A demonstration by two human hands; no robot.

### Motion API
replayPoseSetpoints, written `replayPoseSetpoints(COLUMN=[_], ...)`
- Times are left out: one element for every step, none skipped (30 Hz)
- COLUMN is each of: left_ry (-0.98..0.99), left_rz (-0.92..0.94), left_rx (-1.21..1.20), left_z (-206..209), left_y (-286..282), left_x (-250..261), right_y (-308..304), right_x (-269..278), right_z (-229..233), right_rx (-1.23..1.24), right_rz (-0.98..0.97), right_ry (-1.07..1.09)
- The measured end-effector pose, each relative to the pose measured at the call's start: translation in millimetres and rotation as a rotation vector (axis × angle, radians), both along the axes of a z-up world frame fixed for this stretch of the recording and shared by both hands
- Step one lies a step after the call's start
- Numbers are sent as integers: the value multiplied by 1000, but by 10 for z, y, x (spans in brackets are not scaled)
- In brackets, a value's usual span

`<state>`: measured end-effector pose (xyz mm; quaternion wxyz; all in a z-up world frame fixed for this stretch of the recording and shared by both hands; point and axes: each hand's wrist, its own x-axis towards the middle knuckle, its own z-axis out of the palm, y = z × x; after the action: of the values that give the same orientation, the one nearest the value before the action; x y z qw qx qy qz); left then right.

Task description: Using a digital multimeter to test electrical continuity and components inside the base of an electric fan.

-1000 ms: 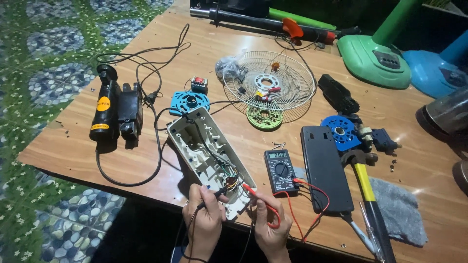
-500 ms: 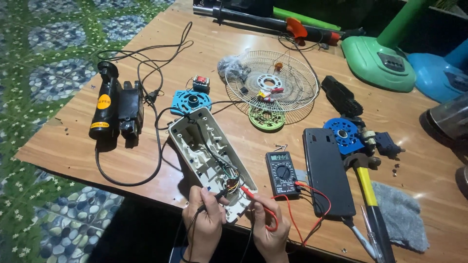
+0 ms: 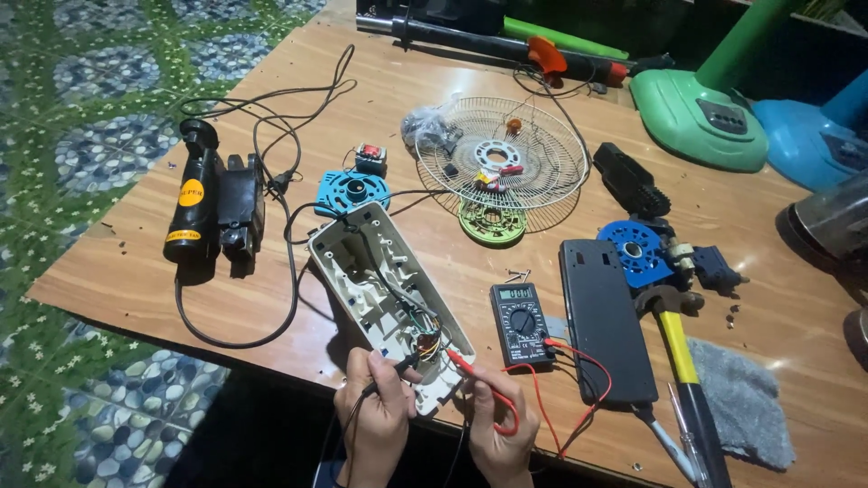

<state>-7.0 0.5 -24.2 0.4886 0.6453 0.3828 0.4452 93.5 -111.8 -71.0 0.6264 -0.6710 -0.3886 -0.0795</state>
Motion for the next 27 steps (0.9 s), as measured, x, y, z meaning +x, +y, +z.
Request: replayPoseSetpoints(left_ry=[13,28,27,27,27,25,52,80,80,50,21,18,30,44,43,30,16,15,42,72,72,65,57,58,63,69,71], left_rz=[17,34,34,34,35,37,43,46,44,38,32,36,44,47,46,49,51,54,57,57,57,53,49,52,45,39,43], left_rx=[-20,-41,-40,-21,-2,-2,-16,-30,-30,-21,-13,-14,-3,8,9,6,4,4,-16,-36,-37,-26,-15,-17,-26,-38,-40], left_z=[-4,-10,0,11,22,22,23,22,13,4,-4,-9,-13,-17,-8,0,7,-5,-17,-30,-22,-17,-12,-2,9,17,21], left_y=[0,-3,-5,-4,-1,-2,-4,-6,-7,-4,-1,0,1,3,0,-2,-3,-1,1,-2,-1,-2,-1,-1,0,-5,-8], left_x=[5,4,8,7,4,4,4,0,5,5,4,5,7,3,9,10,9,8,7,0,3,-1,-7,-9,-13,-20,-16], right_y=[-7,-17,-12,-3,8,11,14,13,11,12,14,14,14,11,8,5,3,7,12,9,8,4,1,-6,-13,-25,-24], right_x=[11,16,7,-9,-26,-22,-18,-23,-22,-26,-32,-23,-15,-19,-13,-15,-18,-23,-28,-42,-35,-38,-42,-21,-2,14,12], right_z=[-7,-17,-13,-11,-9,17,42,65,41,17,-8,5,17,28,14,-2,-19,-9,0,8,7,1,-5,3,10,17,5], right_rx=[-37,-74,-73,-33,7,8,-34,-75,-75,-48,-22,-23,-53,-82,-81,-61,-41,-41,-45,-49,-49,-37,-24,-25,-75,-125,-128], right_rz=[41,81,80,60,40,42,71,96,95,55,15,19,48,72,71,27,-17,-15,7,26,26,16,6,9,16,23,27], right_ry=[62,126,126,128,130,128,118,109,109,95,81,78,106,137,136,94,52,50,112,177,177,159,141,142,87,32,34])
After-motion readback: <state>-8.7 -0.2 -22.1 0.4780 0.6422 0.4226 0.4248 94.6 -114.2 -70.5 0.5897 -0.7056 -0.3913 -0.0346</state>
